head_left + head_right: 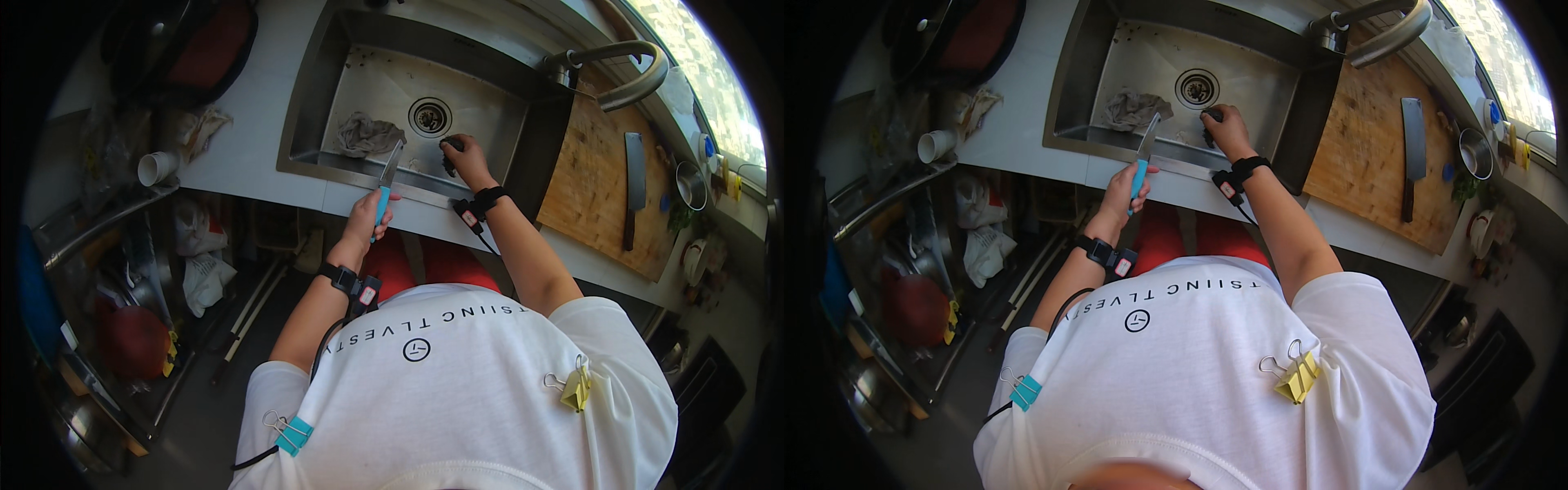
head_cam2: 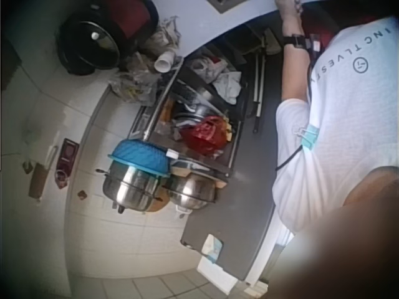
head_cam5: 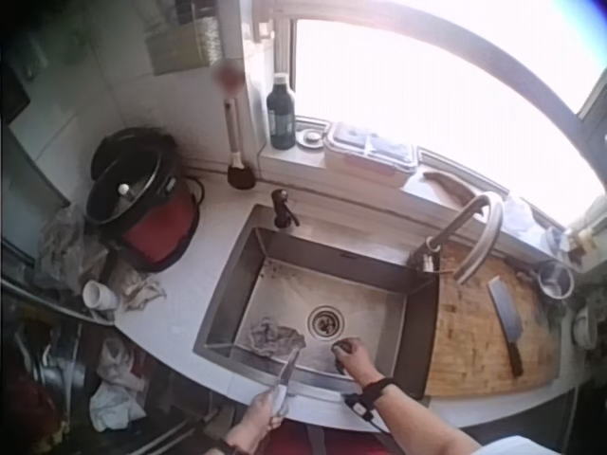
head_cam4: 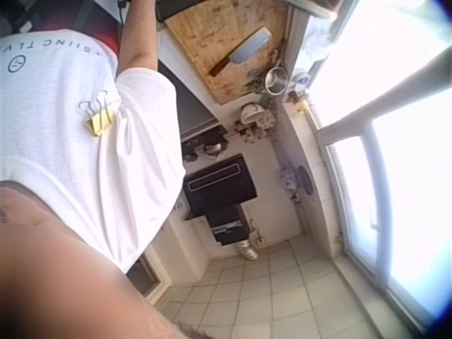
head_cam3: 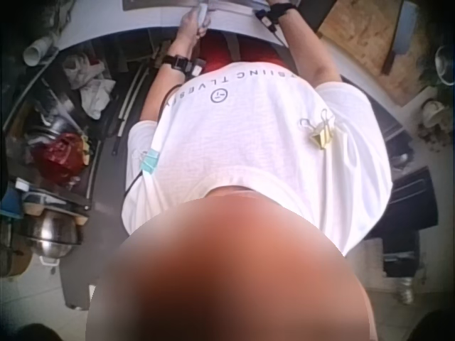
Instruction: The person cleans a kitchen sink and countertop using a cloth. They wipe the sink basin, countertop, and faucet, then rinse the cloth under running water. The person also removes and cleans the sink strainer before placing it back.
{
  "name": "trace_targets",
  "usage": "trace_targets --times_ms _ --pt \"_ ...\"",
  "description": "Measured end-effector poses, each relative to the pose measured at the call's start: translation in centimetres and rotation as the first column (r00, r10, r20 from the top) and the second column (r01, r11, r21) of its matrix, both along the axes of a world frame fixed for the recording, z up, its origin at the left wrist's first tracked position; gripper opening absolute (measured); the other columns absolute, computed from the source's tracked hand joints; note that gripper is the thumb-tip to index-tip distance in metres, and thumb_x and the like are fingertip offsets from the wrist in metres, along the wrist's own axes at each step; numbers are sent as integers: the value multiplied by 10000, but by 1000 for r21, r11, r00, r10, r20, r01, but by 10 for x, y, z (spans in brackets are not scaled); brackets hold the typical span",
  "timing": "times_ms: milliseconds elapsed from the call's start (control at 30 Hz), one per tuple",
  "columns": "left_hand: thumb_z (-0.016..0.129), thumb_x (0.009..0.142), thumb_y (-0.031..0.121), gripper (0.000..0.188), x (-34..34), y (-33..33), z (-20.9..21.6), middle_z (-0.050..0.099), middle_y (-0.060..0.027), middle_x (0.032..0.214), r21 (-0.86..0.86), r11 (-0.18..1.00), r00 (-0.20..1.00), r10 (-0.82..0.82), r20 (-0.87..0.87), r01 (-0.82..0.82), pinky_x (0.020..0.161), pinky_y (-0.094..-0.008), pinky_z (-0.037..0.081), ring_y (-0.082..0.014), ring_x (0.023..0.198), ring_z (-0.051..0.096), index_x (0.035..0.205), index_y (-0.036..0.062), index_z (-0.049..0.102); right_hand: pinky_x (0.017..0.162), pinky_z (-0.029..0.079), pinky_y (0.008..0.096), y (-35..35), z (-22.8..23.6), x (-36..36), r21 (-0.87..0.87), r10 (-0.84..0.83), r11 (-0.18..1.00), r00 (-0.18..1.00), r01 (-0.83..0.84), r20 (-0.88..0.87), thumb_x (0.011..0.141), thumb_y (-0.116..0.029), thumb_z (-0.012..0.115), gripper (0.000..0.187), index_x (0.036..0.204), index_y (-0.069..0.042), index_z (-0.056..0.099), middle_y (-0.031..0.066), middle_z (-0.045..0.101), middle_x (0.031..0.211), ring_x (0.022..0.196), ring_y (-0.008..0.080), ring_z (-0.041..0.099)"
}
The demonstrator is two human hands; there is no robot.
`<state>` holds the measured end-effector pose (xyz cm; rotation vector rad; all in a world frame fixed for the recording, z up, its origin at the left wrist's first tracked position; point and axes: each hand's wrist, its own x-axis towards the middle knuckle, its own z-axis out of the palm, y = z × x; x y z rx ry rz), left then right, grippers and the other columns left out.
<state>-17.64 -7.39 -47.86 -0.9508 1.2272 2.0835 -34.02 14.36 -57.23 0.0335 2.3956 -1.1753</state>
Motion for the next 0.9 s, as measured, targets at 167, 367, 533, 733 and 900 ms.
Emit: trace_targets --times_ms 167,367,533,733,900 --pt "523 967 270 243 -4 5 -9 526 -6 664 -396 917 990 -22 -137 -34 380 -214 338 -64 429 416 1080 57 550 829 489 383 2 12 4 -46 -65 997 998 65 -2 804 -298 703 419 1075 14 632 206 642 1023 937 339 634" --pt "552 950 227 181 -3 8 -8 584 -33 684 -449 892 997 -69 -35 46 346 -226 356 -84 409 465 1025 64 525 816 491 384 -21 52 11 -114 -3 994 999 -4 -54 786 -222 726 379 1077 -23 588 164 637 1006 929 337 622" --pt "568 934 209 178 -1 6 -12 569 -35 618 -389 920 999 -52 -3 46 335 -255 340 -98 389 451 987 40 552 793 480 416 -64 75 46 -121 373 868 793 -482 -482 757 -150 723 272 986 -63 604 125 583 960 947 337 574" --pt "574 927 206 163 2 6 -16 540 -19 583 -336 941 999 -43 -8 38 321 -270 302 -97 374 409 935 44 569 788 481 419 -82 57 6 135 531 842 758 -522 -379 755 -100 688 169 916 -95 639 120 589 940 938 335 579" --pt "573 926 205 162 2 7 -14 527 -13 585 -315 947 998 -53 42 63 321 -266 289 -89 374 400 937 43 567 778 478 438 -64 55 -9 76 418 900 802 -428 -426 775 -111 684 146 912 -78 646 126 604 933 921 343 587"
